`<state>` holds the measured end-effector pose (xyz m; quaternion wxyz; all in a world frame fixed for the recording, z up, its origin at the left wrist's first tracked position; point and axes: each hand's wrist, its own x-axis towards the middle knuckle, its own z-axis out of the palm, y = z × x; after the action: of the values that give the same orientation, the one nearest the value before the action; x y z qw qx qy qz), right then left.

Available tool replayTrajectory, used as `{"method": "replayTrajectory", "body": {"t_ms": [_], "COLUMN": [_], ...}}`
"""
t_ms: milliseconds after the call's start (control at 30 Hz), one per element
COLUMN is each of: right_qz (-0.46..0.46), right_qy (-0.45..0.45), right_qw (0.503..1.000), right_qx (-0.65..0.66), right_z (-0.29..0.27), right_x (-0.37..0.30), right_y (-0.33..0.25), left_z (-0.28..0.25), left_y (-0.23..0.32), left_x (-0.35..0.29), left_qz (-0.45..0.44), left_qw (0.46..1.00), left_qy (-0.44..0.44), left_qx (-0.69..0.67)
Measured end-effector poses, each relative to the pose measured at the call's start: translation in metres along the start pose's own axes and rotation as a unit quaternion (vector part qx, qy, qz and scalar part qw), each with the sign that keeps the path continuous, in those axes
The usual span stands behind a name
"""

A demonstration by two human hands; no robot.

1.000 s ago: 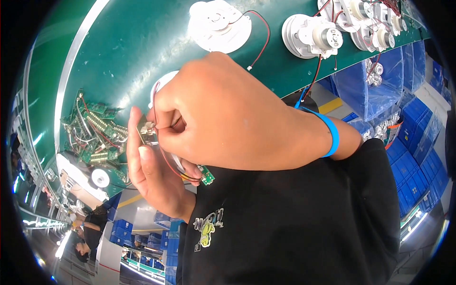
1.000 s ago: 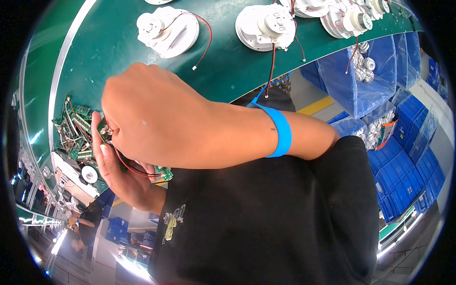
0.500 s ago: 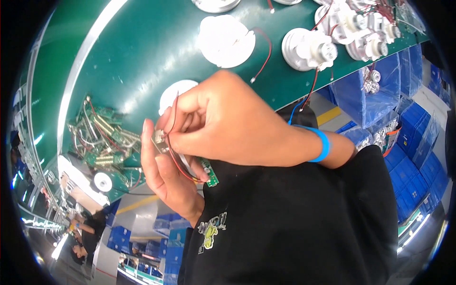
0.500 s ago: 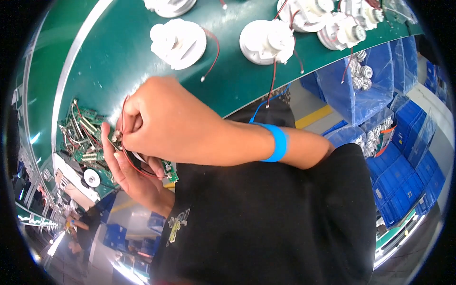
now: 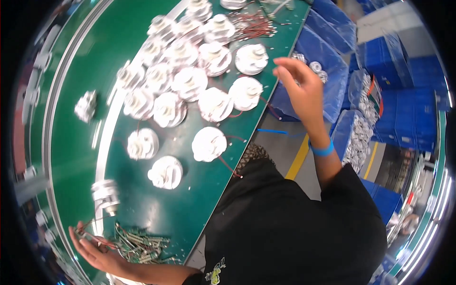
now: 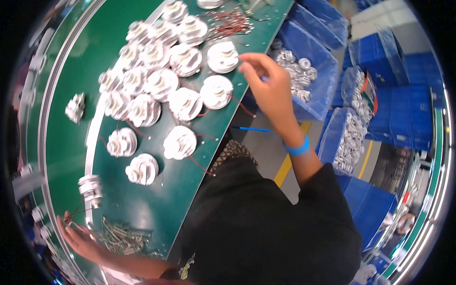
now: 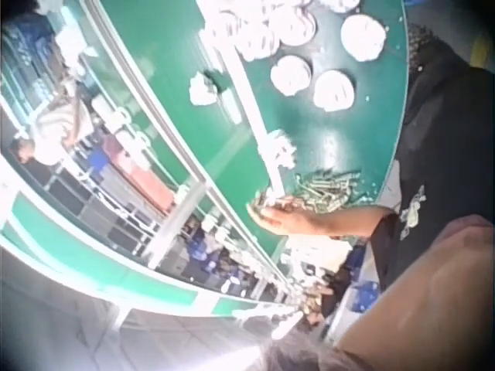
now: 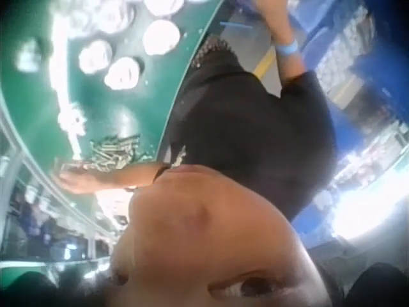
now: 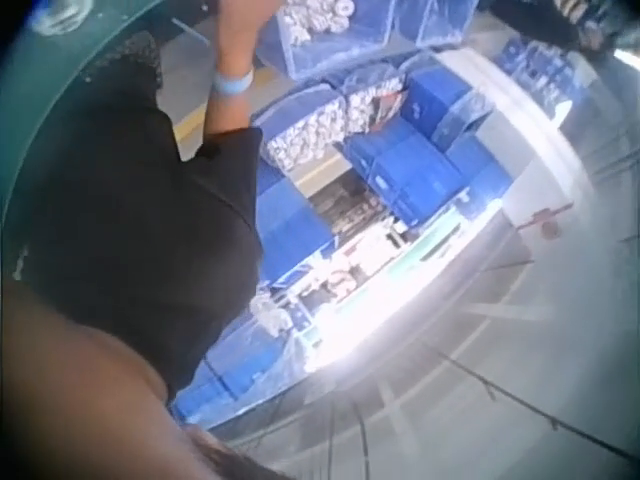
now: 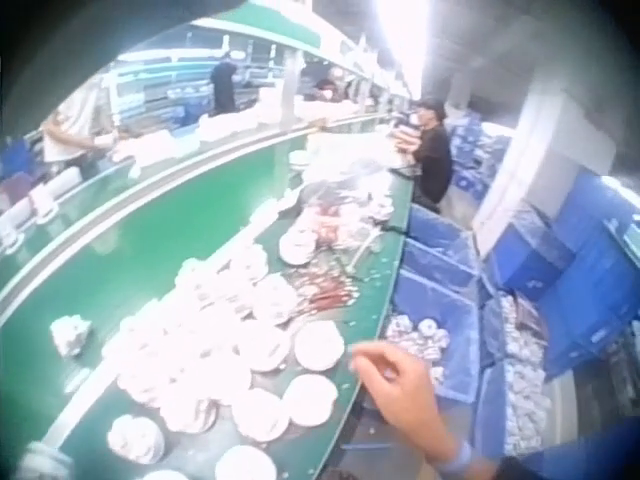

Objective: The person assembles electronic components by hand, connecting wires to circuit boards and fitting the circuit boards into plastic housings.

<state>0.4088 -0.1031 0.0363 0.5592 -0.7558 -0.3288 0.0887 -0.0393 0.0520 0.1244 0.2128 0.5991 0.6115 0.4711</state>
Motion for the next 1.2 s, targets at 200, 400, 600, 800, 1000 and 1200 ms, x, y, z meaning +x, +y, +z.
{"method": "replayTrajectory", "body": {"t_ms": [200,400,600,800,1000,1200], "right_qz": [-0.149,-0.153,-0.085,-0.08,-0.247,-0.29], "right_qy": [-0.001,-0.054,-0.097,-0.05,-0.047,-0.322], "right_qw": [0.954,0.953,0.941,0.963,0.882,0.782], "right_qx": [-0.261,-0.256,-0.313,-0.252,-0.399,-0.448], "right_z": [0.008,-0.022,-0.045,0.003,0.02,-0.006], "right_x": [0.08,0.056,0.06,0.07,0.079,0.152], "right_y": [0.108,0.103,0.089,0.095,0.095,0.085], "left_z": [-0.005,0.009,0.133,0.186,0.149,0.092], "left_y": [-0.068,-0.155,-0.097,-0.103,-0.125,-0.129], "left_x": [0.116,0.195,0.177,0.222,0.217,0.151], "left_qz": [0.09,0.061,0.288,0.228,0.044,-0.225], "left_qw": [0.992,0.966,0.88,0.82,0.859,0.926], "left_qy": [-0.03,-0.125,-0.185,-0.349,-0.346,-0.299], "left_qx": [0.078,0.219,0.33,0.393,0.376,-0.04]}}
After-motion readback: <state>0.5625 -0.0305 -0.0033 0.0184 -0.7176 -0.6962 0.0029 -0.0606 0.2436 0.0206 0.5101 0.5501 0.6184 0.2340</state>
